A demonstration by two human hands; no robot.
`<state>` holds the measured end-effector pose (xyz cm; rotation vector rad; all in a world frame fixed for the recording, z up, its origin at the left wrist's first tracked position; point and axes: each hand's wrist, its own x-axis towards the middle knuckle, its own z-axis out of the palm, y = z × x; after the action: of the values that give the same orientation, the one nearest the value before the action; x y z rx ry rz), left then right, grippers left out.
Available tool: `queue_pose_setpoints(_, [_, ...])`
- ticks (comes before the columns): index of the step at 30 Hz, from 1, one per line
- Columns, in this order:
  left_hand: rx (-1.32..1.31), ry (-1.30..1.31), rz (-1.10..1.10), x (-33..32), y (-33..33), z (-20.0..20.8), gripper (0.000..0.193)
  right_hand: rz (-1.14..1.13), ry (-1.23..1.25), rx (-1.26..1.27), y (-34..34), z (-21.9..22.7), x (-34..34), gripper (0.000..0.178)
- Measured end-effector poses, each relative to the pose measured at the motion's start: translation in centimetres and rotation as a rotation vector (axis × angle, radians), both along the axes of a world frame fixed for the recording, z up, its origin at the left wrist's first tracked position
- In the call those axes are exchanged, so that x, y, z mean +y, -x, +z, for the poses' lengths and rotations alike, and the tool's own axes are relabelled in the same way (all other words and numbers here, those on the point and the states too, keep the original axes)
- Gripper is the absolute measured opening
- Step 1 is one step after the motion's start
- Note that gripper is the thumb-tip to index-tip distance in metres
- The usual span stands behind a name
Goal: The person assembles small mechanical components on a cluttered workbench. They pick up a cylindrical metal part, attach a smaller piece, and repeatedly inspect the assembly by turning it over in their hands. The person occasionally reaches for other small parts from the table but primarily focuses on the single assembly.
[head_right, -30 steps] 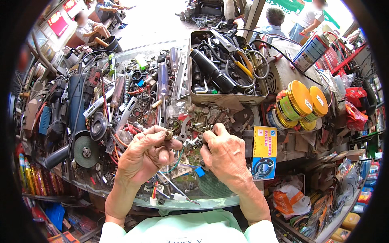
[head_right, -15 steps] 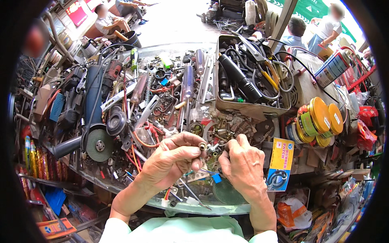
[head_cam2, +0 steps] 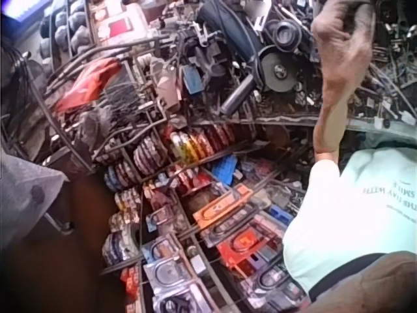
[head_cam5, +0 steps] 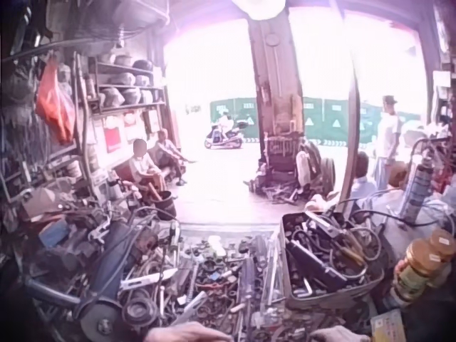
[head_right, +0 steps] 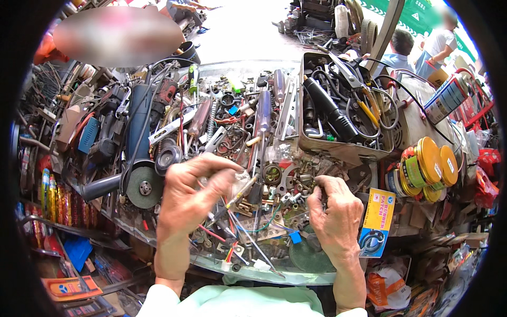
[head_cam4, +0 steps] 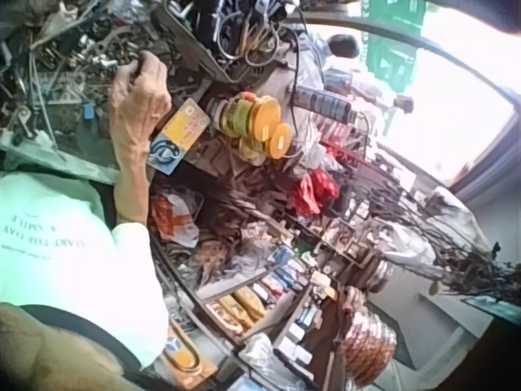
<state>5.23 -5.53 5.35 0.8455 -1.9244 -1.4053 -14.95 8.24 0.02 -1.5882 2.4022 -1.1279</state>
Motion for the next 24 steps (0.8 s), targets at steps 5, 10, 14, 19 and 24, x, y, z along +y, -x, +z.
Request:
queue_pose_setpoints(5, [-0.452, 0.635, 0.018, -2.3, -1.6, 1.3, 0.009, -0.025, -0.021, 0.032, 0.7, -0.3, 0.3, 0.011])
queue_pose_setpoints(10, [-0.647, 0.834, -0.018, -5.6, -1.2, -2.5, 0.012, 0.034, -0.015, -0.057, -0.5, 0.2, 0.1, 0.012])
queue_pose_setpoints(14, [-0.889, 0.938, -0.050, -6.4, 1.4, -4.3, 0.023, 0.071, -0.007, -0.033, -0.1, -0.4, 0.3, 0.013])
queue_pose_setpoints(19, [-1.123, 0.909, -0.153, -7.0, 2.8, -4.0, 0.021, 0.049, 0.040, -0.039, 0.4, -0.5, 0.3, 0.014])
queue_pose_setpoints(24, [-0.773, 0.785, -0.196, -7.4, 1.4, -4.7, 0.019, 0.103, 0.164, 0.009, 0.1, -0.7, -0.3, 0.022])
